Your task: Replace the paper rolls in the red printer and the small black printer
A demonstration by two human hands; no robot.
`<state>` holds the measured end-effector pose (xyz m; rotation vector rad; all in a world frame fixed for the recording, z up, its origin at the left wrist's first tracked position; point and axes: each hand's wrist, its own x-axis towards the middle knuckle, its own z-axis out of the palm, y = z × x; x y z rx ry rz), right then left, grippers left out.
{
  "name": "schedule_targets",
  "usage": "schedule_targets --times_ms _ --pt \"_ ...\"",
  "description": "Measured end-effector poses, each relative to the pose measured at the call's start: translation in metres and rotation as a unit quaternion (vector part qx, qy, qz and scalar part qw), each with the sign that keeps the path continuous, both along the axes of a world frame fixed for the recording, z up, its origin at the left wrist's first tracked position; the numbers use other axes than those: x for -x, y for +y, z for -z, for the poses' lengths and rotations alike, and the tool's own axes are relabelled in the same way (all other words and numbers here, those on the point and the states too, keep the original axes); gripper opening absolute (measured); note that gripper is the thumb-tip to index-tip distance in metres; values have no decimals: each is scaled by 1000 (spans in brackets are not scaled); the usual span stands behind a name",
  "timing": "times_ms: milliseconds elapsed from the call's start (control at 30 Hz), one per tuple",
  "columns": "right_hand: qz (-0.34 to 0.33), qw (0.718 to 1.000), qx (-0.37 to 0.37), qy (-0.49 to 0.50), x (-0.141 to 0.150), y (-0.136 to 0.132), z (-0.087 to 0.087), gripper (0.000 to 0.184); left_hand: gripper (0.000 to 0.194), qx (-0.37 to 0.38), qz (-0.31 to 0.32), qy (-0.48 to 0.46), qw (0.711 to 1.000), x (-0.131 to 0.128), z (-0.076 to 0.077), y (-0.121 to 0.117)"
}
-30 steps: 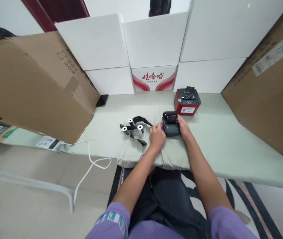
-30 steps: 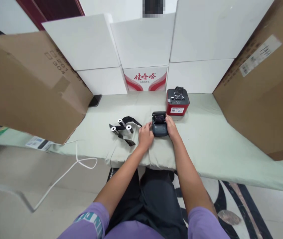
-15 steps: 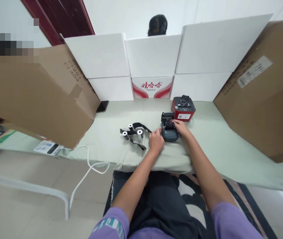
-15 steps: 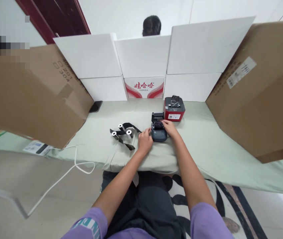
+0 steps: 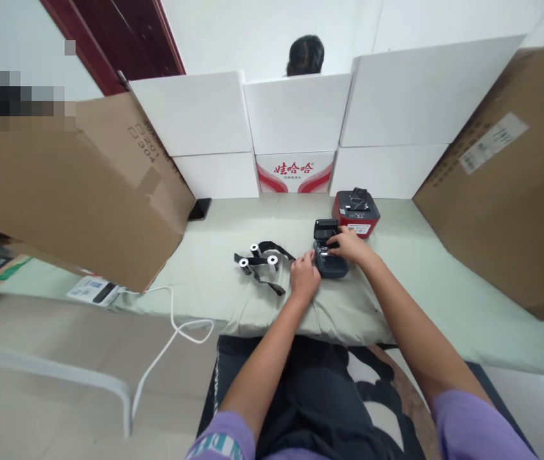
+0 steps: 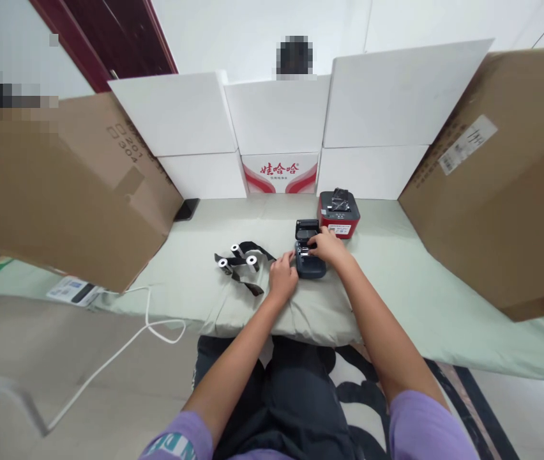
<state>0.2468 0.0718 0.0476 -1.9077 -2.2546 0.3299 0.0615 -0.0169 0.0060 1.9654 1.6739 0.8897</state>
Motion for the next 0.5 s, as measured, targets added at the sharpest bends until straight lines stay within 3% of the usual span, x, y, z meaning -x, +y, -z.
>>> schedule_targets --times_ms 167,233,367,500 --pt "-1 995 104 6 3 9 -5 36 52 13 -4 -17 1000 1 -2 1" --pt "-16 993 107 40 1 11 -6 33 52 14 -4 -26 1000 2 -1 2" --pt "10 989 -5 147 -5 2 -13 33 52 10 -2 -38 999 3 1 2" --pt "71 939 -146 304 -8 -22 -28 31 53 7 7 -46 999 4 3 1"
